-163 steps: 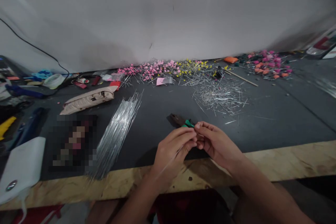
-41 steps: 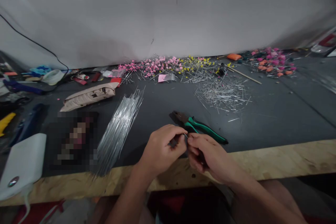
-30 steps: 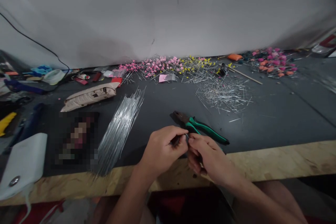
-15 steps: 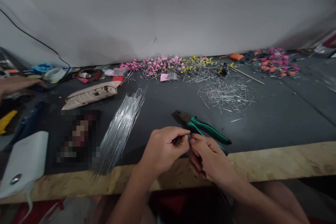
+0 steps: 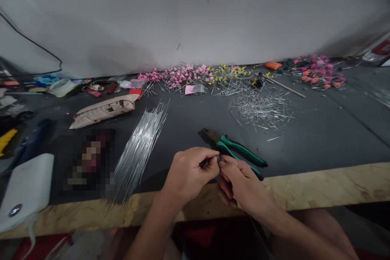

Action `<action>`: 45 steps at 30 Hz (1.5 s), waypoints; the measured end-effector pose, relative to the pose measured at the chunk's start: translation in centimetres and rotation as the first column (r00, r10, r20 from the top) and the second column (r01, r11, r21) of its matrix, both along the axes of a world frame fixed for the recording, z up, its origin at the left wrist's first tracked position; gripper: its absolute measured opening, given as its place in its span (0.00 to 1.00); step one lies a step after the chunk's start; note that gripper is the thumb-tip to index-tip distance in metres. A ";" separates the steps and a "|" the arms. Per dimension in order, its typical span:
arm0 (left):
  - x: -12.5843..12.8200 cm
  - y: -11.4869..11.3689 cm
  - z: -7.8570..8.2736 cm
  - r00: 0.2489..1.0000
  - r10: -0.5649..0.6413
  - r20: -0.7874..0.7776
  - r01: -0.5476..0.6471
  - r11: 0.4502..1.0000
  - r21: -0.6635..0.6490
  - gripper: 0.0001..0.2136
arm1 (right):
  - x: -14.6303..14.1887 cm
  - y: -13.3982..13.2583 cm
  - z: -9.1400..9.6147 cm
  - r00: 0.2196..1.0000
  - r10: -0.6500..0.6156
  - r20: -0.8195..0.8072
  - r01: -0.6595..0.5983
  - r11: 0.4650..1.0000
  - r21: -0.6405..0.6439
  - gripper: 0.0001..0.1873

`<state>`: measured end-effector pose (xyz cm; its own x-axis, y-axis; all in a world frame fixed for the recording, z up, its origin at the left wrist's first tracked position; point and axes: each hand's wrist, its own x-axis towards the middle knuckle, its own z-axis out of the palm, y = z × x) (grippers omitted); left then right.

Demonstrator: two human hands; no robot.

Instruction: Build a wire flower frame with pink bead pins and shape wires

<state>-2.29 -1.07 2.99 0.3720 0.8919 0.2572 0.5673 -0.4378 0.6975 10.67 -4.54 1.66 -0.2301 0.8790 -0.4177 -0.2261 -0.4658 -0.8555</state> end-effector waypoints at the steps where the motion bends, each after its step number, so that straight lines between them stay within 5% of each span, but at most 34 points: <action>1: 0.0 0.0 0.0 1.000 0.000 -0.001 0.000 1.000 -0.004 0.08 | 0.0 0.0 0.0 1.000 0.002 0.002 -0.002 1.000 0.000 0.13; 15: -0.2 0.0 -0.2 0.999 -0.016 0.048 0.016 1.000 -0.010 0.09 | 0.2 -0.1 0.1 1.000 0.011 -0.020 -0.010 0.999 0.042 0.14; 24: -0.4 0.2 0.2 0.969 -0.054 0.242 0.134 0.936 -0.327 0.08 | 1.7 0.0 -0.3 0.991 0.124 0.055 -0.129 0.987 0.098 0.16; 33: -3.1 2.1 0.0 0.912 0.265 0.312 -0.141 0.919 -0.368 0.03 | 5.8 1.7 1.2 0.885 0.312 0.344 -0.386 0.906 0.171 0.14; 41: -3.3 2.5 -0.6 0.922 0.267 0.281 -0.136 0.902 -0.411 0.02 | 7.4 2.0 1.3 0.770 0.479 0.422 -0.569 0.814 0.114 0.12; 45: -2.2 2.2 -0.5 0.956 0.157 0.246 -0.024 0.883 -0.468 0.03 | 7.0 2.2 1.3 0.750 0.570 0.337 -0.635 0.763 0.122 0.11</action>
